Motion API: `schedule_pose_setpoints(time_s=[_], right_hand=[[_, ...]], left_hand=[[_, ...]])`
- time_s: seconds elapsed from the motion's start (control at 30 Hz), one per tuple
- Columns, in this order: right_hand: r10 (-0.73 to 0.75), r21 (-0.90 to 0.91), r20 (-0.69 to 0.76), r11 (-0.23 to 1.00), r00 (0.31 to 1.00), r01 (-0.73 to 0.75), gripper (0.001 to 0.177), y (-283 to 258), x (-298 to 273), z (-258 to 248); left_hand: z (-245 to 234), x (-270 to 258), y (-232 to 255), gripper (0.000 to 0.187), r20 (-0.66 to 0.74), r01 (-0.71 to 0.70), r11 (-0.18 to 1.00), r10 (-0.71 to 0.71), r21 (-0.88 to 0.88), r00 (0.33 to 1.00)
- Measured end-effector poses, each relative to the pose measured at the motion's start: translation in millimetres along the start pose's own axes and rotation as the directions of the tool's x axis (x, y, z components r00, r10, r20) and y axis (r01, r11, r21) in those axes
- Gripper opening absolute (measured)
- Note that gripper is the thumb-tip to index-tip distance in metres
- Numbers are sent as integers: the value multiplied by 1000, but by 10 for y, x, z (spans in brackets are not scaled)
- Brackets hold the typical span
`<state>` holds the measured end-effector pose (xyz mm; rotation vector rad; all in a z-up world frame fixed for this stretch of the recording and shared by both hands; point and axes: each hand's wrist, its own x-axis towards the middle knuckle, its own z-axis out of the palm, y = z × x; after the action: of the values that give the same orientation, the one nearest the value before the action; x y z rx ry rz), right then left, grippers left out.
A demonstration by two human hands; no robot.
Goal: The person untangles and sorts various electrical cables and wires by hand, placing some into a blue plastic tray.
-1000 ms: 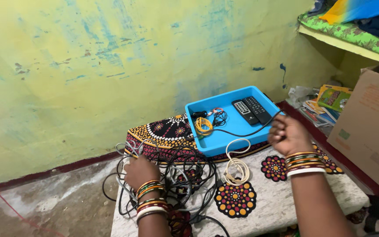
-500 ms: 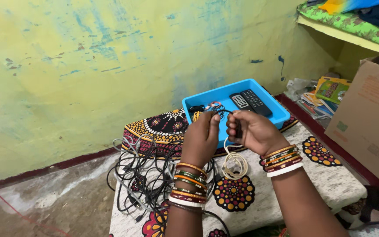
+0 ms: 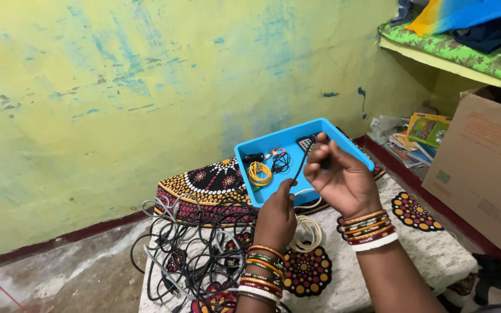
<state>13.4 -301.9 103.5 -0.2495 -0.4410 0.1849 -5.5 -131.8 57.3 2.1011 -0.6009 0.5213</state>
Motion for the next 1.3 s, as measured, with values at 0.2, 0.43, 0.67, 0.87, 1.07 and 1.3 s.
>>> schedule_pose_setpoints(time_s=[0.2,0.43,0.67,0.87,1.07,1.3], right_hand=[[-264,-516,1,826,964,227,11,203,159,-197],[-335,-980,160,-163,929,110,11,235,103,-498],[44,-994,-45,103,998,-49,20,455,22,-655],[250,-973,-33,212,968,-88,27,429,40,-547],[266,-931,-141,293,954,-219,35,414,-11,-473],[316,-689,-197,629,928,-360,28,370,-18,-550]], left_hand=[[20,12,-14,42,147,35,999,-40,31,988],[-185,-60,-62,17,43,13,974,-23,225,999],[-531,143,68,12,-157,-81,964,123,253,980],[-519,135,-61,13,-214,-19,997,33,71,976],[-389,172,-312,19,-89,-78,955,54,-285,995],[-259,151,-276,24,-95,98,966,-124,-238,988]])
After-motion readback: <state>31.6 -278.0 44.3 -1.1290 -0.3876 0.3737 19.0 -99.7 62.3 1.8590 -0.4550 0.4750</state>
